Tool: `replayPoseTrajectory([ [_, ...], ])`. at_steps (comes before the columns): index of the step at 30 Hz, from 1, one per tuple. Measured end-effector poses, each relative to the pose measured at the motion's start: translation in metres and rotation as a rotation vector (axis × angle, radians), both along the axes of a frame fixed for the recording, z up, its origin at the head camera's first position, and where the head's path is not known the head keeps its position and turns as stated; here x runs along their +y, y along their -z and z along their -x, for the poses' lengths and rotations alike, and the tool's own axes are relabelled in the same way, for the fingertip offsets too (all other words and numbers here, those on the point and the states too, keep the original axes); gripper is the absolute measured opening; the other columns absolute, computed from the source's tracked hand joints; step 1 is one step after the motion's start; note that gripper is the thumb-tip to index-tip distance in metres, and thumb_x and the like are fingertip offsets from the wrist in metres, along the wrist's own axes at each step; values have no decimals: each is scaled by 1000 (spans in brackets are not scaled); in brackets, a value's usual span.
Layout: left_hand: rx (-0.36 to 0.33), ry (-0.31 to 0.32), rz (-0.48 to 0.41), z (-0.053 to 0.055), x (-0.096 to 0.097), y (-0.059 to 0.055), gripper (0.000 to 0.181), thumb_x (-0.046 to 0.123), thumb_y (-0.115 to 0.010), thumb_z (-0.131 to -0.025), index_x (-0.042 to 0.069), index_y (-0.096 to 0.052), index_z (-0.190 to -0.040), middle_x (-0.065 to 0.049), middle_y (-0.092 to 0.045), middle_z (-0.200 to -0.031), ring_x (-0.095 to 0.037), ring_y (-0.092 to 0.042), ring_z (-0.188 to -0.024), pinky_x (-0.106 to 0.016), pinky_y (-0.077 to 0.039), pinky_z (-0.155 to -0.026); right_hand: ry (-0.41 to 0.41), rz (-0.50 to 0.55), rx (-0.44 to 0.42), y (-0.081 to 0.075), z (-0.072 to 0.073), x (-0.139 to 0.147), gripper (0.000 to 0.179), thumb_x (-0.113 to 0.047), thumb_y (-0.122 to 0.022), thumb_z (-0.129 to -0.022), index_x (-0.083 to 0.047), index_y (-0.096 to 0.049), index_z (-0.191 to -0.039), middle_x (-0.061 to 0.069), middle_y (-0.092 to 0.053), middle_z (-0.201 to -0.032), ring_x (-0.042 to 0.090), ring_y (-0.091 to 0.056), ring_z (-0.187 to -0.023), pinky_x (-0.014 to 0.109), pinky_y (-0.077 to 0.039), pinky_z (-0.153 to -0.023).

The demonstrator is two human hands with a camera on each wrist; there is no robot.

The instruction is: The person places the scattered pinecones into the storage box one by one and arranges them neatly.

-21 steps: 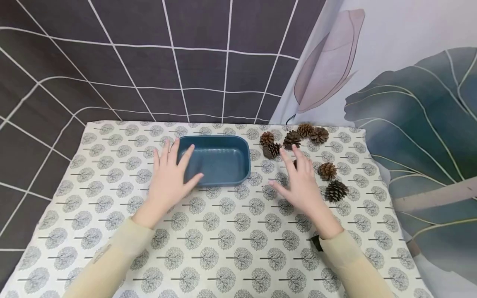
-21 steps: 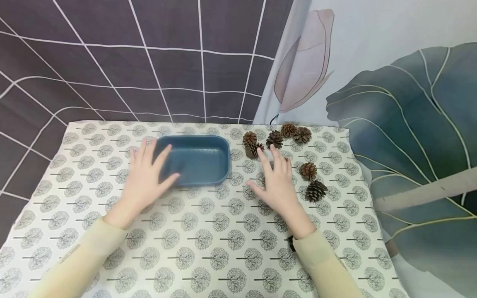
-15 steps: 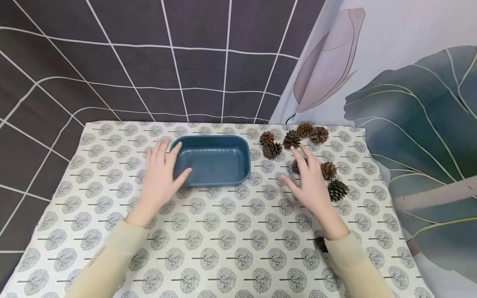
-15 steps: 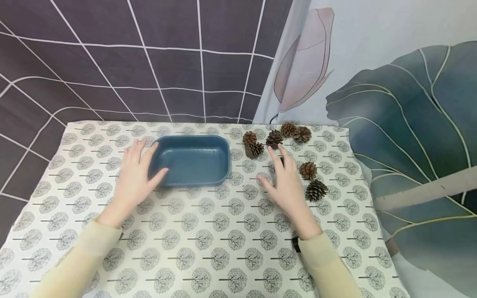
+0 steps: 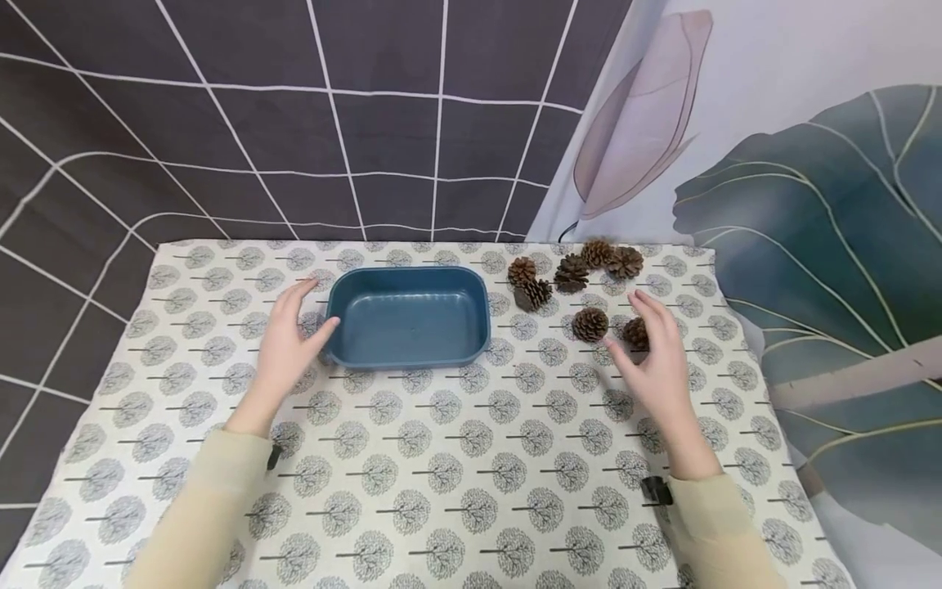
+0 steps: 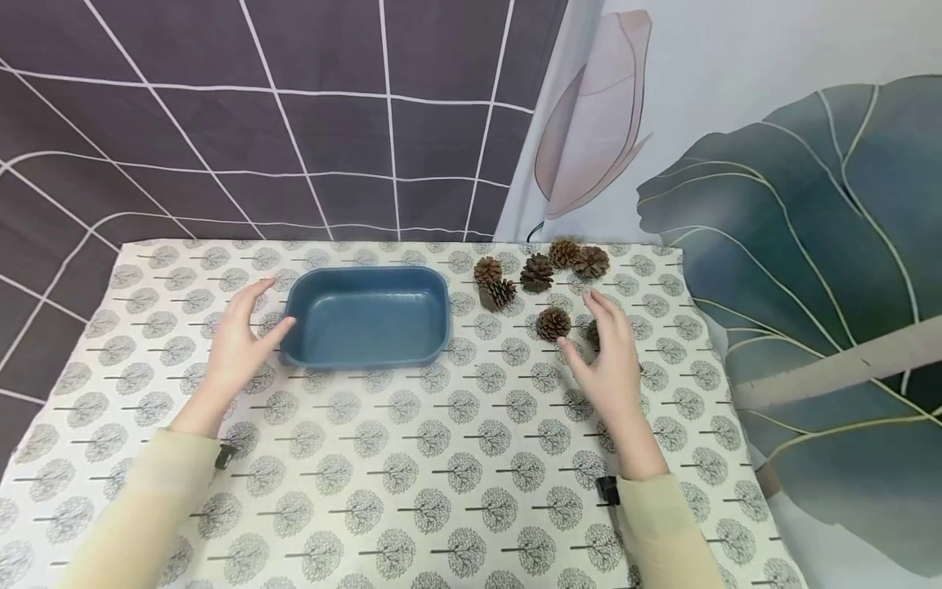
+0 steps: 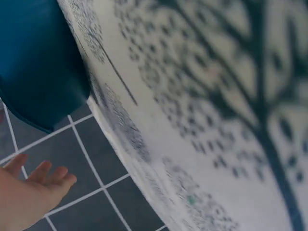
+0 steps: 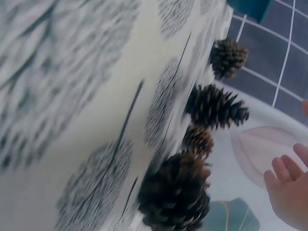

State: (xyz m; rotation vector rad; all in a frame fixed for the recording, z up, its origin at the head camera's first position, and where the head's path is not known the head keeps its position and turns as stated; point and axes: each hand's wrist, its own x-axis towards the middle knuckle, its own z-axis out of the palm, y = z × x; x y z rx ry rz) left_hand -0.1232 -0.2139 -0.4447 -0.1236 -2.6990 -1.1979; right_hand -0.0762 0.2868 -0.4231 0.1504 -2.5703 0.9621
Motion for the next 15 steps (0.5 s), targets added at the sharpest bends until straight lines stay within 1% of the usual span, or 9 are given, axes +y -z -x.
replayPoseTrajectory([
  [4,-86,-6,-96,4,-7,2,69,10,-75,-98,-1,-43,-157,-28,-42,-163,-52,-41,-150,-68,-35,-127,22,3,-3,0,-5,12,70,-5,-81,-88,-1,-52,-152,26,-49,-158,51,-43,-146,71,-32,-126],
  [8,-203,0,-244,9,-12,3,69,4,-73,-98,-4,-40,-158,-28,-41,-164,-50,-42,-151,-60,-36,-129,42,-13,-21,1,-12,26,67,-3,-81,-88,-2,-56,-150,26,-54,-154,51,-46,-143,72,-35,-123],
  [10,-259,2,-289,10,-14,3,70,4,-72,-99,-3,-38,-159,-27,-40,-165,-49,-42,-152,-58,-37,-129,49,-26,-25,3,-15,33,66,-1,-82,-87,-1,-57,-148,27,-55,-152,53,-48,-141,73,-36,-121],
  [12,-311,3,-322,11,-16,3,70,5,-71,-100,-1,-37,-161,-25,-40,-166,-47,-43,-152,-56,-38,-129,52,-34,-28,6,-18,40,67,0,-82,-86,-1,-58,-148,28,-56,-151,54,-49,-139,72,-37,-121],
  [14,-347,9,-343,12,-18,4,70,8,-70,-101,1,-36,-162,-24,-41,-166,-45,-43,-152,-41,-42,-128,51,-38,-31,8,-21,46,67,1,-83,-85,-1,-59,-147,28,-57,-149,55,-50,-138,70,-37,-122],
  [15,-360,13,-357,12,-19,5,70,9,-69,-101,2,-36,-162,-23,-42,-166,-44,-44,-152,-33,-45,-126,51,-41,-31,9,-22,49,67,2,-84,-84,-1,-59,-146,29,-58,-148,55,-51,-137,69,-38,-122],
])
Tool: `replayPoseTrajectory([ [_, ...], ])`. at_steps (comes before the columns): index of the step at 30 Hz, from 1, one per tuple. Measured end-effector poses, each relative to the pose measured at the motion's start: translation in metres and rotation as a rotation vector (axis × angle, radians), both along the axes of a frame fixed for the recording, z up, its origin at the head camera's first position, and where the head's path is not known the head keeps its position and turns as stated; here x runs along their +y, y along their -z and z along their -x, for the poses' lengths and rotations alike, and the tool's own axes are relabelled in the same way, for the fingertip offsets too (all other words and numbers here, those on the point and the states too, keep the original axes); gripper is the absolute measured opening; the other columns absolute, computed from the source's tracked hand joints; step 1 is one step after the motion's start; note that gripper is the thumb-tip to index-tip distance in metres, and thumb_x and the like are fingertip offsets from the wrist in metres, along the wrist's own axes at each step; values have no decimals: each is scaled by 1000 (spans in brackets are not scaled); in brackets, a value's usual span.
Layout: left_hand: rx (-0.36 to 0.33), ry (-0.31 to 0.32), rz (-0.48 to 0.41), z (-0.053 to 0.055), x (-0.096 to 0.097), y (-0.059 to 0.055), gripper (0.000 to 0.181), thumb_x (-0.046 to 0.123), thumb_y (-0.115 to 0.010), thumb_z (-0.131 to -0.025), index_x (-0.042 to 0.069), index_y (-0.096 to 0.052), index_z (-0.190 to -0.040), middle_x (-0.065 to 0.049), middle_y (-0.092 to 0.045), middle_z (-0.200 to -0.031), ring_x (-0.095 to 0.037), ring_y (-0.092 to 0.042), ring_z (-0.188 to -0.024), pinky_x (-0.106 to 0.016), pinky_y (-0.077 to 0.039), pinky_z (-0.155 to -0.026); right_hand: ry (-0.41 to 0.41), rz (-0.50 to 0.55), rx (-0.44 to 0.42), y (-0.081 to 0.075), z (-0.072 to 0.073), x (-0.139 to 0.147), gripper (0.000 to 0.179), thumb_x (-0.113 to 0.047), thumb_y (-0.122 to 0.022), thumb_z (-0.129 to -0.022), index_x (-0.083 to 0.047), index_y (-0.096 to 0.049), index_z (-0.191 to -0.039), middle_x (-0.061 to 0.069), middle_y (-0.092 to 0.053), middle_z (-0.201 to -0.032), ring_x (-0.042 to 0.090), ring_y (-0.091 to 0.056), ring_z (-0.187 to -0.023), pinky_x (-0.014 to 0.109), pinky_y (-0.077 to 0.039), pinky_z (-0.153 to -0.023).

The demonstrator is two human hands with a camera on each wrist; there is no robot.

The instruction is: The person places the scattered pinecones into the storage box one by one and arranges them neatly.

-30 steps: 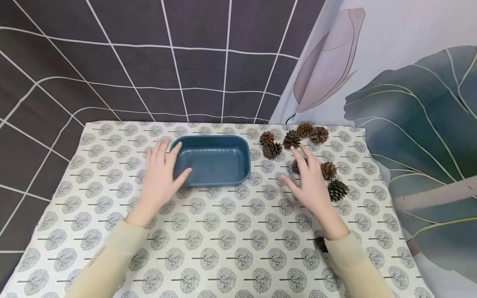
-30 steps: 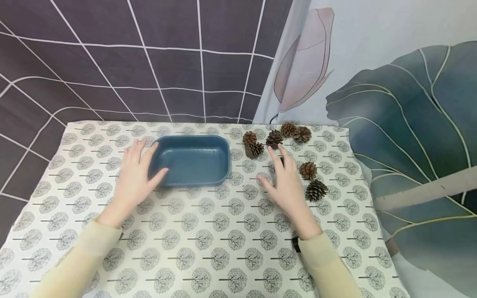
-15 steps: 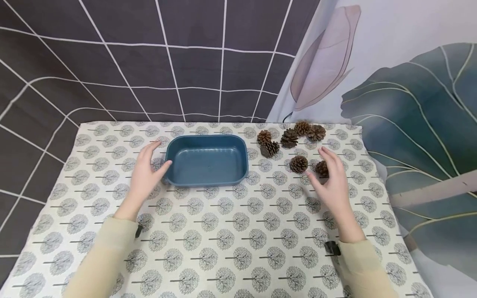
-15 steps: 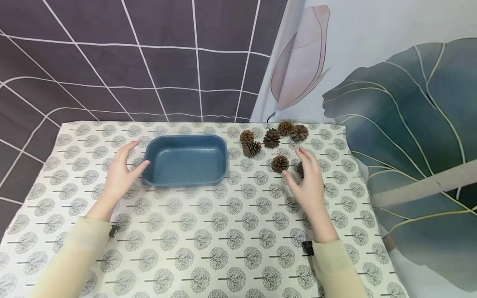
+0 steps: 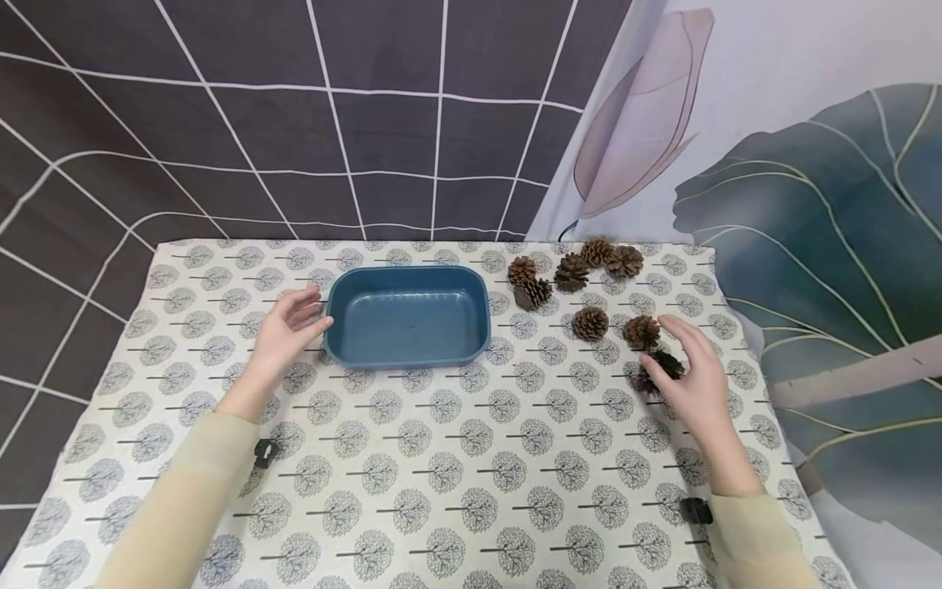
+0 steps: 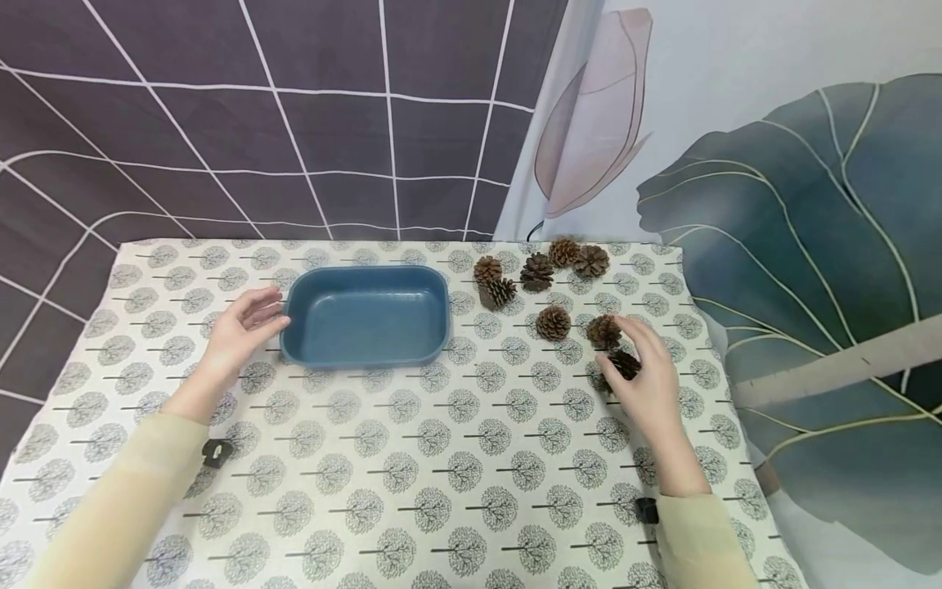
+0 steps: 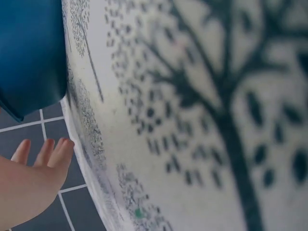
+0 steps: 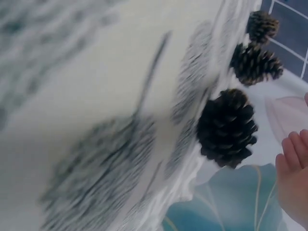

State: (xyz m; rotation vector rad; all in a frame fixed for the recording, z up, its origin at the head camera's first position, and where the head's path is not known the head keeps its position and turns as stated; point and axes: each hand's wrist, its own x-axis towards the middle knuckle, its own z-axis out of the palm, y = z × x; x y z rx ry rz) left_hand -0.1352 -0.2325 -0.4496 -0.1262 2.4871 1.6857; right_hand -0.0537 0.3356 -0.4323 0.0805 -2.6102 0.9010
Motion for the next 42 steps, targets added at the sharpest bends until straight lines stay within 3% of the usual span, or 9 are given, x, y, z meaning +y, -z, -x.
replayPoseTrajectory([
  [4,-33,22,-72,2,-2,3,68,14,-68,-103,5,-37,-163,-22,-43,-165,-30,-52,-148,-6,-48,-108,-8,-10,-12,4,-7,10,67,3,-86,-82,-5,-62,-145,27,-60,-146,41,-54,-139,43,-39,-128],
  [8,-55,45,-126,4,-4,6,67,17,-68,-104,5,-37,-162,-19,-42,-167,0,-56,-130,-4,-49,-106,-30,-25,-32,8,-13,21,69,2,-86,-82,-9,-63,-146,23,-62,-145,-2,-48,-138,7,-30,-118],
  [11,-50,57,-190,7,-6,11,64,14,-68,-104,3,-39,-161,-11,-51,-160,9,-54,-121,-4,-49,-104,-51,-33,-39,11,-17,27,70,3,-87,-80,-9,-63,-145,24,-62,-144,-22,-37,-132,0,-27,-113],
  [17,-20,66,-387,9,-6,21,46,3,-63,-104,16,-56,-147,18,-56,-137,6,-56,-122,-4,-49,-106,-111,-76,1,16,-19,36,72,8,-89,-72,-4,-67,-139,27,-66,-136,-28,-34,-129,-4,-25,-111],
  [24,-55,94,-533,11,-7,29,46,0,-57,-106,10,-48,-150,20,-57,-131,6,-55,-125,-6,-47,-110,-165,-149,-3,20,-19,42,76,6,-91,-70,-7,-66,-140,24,-67,-136,-15,-42,-133,-2,-23,-114],
  [30,-55,114,-595,13,-10,33,41,-2,-55,-106,13,-51,-144,20,-59,-132,6,-58,-124,-6,-48,-109,-181,-199,-19,22,-18,46,78,6,-92,-71,-7,-64,-143,23,-66,-138,22,-57,-129,0,-22,-118],
  [34,-69,121,-586,14,-10,33,39,-1,-55,-107,19,-52,-141,21,-59,-133,8,-56,-126,-8,-46,-113,-183,-235,-49,22,-17,45,77,3,-92,-72,-5,-63,-143,23,-64,-141,44,-57,-126,24,-38,-127],
  [37,-83,125,-579,15,-9,33,40,-1,-55,-107,21,-52,-140,22,-58,-133,7,-55,-128,-11,-44,-117,-198,-278,-62,22,-16,44,77,3,-93,-71,-3,-62,-143,24,-63,-141,45,-56,-127,51,-47,-119],
  [42,-83,127,-592,16,-8,33,40,-3,-54,-106,21,-53,-139,21,-59,-133,6,-56,-127,-9,-46,-113,-221,-364,-61,22,-14,42,79,4,-92,-70,2,-60,-142,27,-61,-140,46,-55,-126,64,-49,-106],
])
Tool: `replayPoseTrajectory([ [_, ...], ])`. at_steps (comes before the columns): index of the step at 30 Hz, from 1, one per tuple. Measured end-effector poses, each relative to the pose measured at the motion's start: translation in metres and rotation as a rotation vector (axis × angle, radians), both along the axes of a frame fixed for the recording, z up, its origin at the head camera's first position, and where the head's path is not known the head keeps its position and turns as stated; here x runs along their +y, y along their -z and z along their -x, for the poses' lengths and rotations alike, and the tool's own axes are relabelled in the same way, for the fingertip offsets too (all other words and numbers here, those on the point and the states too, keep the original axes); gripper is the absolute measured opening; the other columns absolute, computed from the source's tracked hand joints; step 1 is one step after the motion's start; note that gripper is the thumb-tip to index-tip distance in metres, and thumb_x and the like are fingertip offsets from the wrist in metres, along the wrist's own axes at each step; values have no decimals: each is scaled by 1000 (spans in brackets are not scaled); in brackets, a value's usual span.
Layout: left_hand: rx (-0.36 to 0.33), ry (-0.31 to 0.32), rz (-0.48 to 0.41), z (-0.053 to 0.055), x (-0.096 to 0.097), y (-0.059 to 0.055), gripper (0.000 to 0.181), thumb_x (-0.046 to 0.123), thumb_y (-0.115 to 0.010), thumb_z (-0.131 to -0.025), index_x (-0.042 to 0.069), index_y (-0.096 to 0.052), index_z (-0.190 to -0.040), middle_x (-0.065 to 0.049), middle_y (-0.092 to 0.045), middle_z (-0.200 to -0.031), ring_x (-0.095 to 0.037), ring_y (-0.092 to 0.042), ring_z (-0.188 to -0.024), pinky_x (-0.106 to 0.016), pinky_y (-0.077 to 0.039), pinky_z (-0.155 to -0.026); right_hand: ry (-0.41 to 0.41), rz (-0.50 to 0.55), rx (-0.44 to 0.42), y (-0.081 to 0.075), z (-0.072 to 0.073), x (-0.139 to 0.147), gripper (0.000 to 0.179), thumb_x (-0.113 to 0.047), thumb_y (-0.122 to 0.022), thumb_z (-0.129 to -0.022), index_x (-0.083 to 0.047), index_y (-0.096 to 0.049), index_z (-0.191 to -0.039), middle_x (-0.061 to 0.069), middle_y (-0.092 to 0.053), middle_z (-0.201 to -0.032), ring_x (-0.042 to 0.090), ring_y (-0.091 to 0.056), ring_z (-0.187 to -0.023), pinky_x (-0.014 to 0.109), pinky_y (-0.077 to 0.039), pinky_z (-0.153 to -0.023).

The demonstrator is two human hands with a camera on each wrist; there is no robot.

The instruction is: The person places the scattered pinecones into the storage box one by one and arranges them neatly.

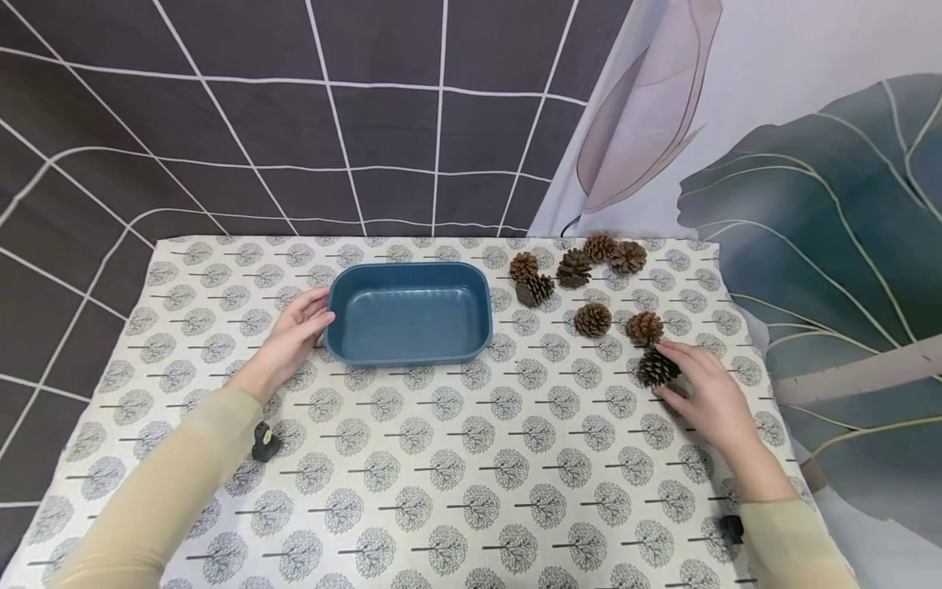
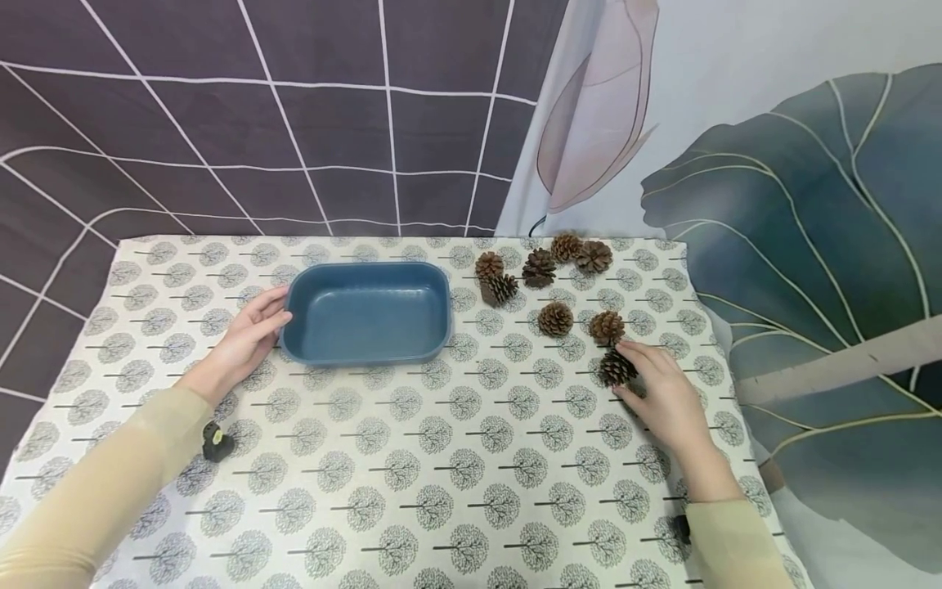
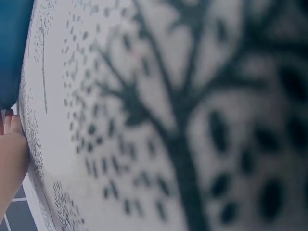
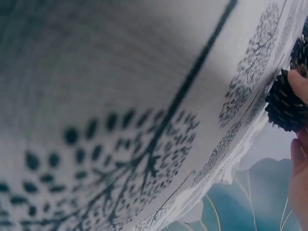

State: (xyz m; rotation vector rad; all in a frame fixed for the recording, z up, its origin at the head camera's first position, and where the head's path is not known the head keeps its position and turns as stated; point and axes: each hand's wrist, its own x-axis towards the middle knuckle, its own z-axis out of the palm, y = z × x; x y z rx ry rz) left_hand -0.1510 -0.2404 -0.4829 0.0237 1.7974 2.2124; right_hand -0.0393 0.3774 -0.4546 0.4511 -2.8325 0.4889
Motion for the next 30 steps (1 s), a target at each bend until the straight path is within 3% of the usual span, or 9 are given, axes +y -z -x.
replayPoseTrajectory([
  [10,7,-13,-7,0,0,0,40,-4,-54,-105,21,-55,-136,20,-61,-132,4,-57,-125,-7,-47,-110,34,-39,47,-1,-1,-4,75,0,-93,-70,5,-61,-138,28,-63,-136,49,-57,-122,67,-50,-101],
  [19,2,-24,9,-1,2,0,42,-2,-55,-106,18,-54,-142,20,-61,-131,4,-58,-125,-8,-46,-113,72,58,66,-6,-1,-7,76,-5,-92,-71,1,-62,-141,28,-64,-137,50,-58,-122,69,-48,-107],
  [23,-7,-24,19,-2,2,1,42,-1,-55,-106,20,-53,-143,20,-60,-132,5,-57,-125,-10,-45,-116,71,91,96,-12,2,-14,74,-5,-93,-70,1,-64,-138,27,-65,-136,49,-59,-122,67,-50,-103],
  [26,-6,-29,8,-2,2,1,42,-1,-56,-106,20,-55,-142,21,-60,-132,6,-58,-124,-8,-46,-114,72,127,127,-16,5,-21,73,-5,-93,-69,1,-65,-137,27,-66,-135,48,-60,-122,49,-50,-117],
  [30,2,-37,-11,-1,2,2,41,-3,-55,-105,20,-56,-139,20,-62,-131,5,-59,-123,-6,-48,-109,71,198,150,-19,10,-36,71,-2,-93,-69,2,-66,-135,28,-67,-135,49,-59,-124,20,-34,-127],
])
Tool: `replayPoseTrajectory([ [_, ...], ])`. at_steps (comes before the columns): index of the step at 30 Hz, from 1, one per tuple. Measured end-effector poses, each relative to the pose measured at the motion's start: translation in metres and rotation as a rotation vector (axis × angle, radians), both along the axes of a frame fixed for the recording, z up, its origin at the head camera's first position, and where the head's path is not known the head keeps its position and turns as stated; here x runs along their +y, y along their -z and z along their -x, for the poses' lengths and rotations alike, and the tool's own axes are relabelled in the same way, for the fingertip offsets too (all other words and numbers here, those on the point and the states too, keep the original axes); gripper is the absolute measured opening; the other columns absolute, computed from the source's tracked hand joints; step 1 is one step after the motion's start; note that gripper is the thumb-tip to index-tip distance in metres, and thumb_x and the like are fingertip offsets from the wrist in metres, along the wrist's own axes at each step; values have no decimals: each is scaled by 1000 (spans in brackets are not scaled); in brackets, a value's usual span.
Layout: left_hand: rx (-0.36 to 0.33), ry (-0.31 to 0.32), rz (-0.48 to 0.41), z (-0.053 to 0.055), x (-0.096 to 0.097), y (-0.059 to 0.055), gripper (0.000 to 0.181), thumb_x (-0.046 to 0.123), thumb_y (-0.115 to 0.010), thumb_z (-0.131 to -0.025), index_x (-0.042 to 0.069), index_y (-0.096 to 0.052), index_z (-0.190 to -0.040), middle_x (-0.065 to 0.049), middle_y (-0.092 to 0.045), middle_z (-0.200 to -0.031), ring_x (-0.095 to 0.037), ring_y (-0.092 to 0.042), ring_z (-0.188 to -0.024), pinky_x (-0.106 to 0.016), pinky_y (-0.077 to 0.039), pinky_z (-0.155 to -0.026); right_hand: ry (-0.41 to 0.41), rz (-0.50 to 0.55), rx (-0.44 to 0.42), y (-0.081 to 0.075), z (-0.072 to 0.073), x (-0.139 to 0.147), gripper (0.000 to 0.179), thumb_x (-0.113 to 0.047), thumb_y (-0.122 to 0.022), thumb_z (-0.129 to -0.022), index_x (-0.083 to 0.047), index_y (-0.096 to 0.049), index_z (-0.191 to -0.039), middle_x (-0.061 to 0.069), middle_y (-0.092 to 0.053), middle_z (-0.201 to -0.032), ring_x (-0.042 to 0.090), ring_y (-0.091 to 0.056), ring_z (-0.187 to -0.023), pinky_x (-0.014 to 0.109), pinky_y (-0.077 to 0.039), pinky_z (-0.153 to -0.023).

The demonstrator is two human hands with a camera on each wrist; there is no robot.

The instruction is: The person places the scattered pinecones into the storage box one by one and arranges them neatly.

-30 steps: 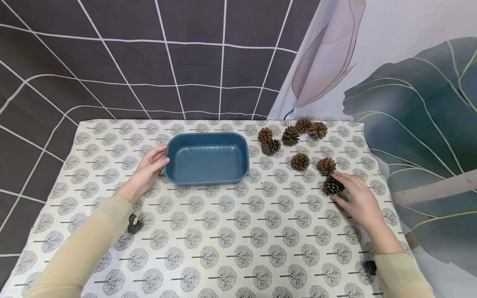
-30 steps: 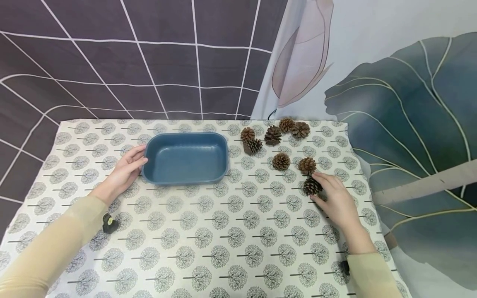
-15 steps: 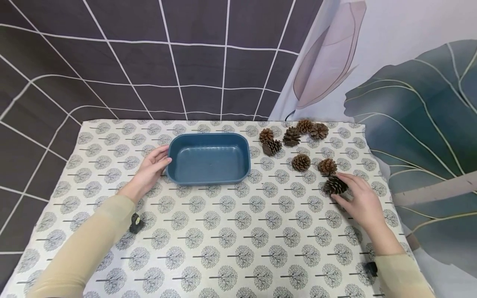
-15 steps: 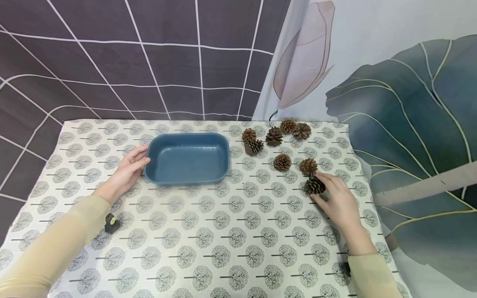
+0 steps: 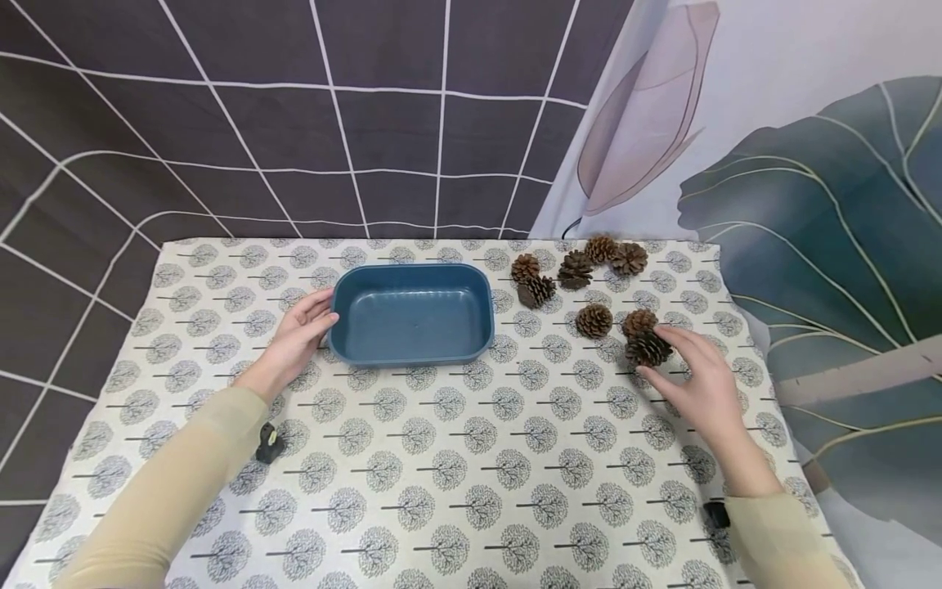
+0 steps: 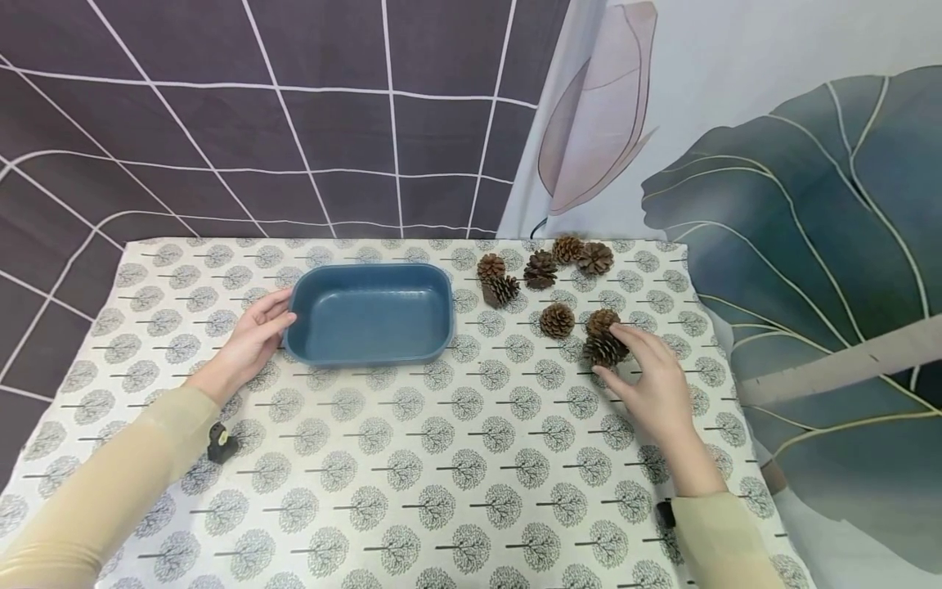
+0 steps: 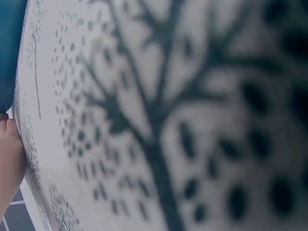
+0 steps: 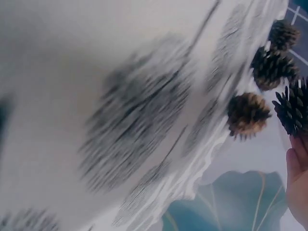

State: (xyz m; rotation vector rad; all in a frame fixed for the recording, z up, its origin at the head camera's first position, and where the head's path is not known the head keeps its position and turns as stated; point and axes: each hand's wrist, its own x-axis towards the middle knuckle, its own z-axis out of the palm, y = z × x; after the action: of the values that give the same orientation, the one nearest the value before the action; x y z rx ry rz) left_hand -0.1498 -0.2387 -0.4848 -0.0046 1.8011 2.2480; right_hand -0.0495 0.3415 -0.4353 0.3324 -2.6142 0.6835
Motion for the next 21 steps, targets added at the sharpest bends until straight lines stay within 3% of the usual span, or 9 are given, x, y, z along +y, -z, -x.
replayPoseTrajectory([
  [6,9,-10,-9,0,-3,0,39,-3,-55,-106,23,-58,-135,20,-64,-129,5,-59,-122,-6,-49,-108,-19,74,-4,-1,16,-29,68,-2,-92,-73,1,-66,-137,25,-66,-139,47,-59,-128,28,-37,-128],
  [13,13,-8,-19,-1,-3,0,41,-5,-56,-105,24,-58,-135,20,-63,-129,5,-59,-122,-6,-49,-108,-42,167,-52,-5,35,-63,66,-4,-91,-76,2,-66,-136,25,-65,-141,47,-58,-132,64,-43,-122],
  [21,-7,-5,7,-1,1,-2,42,-4,-57,-104,22,-58,-137,20,-62,-129,3,-57,-124,-6,-48,-109,-93,281,-109,-1,49,-94,63,-6,-91,-78,0,-67,-137,23,-65,-142,45,-59,-135,65,-41,-124],
])
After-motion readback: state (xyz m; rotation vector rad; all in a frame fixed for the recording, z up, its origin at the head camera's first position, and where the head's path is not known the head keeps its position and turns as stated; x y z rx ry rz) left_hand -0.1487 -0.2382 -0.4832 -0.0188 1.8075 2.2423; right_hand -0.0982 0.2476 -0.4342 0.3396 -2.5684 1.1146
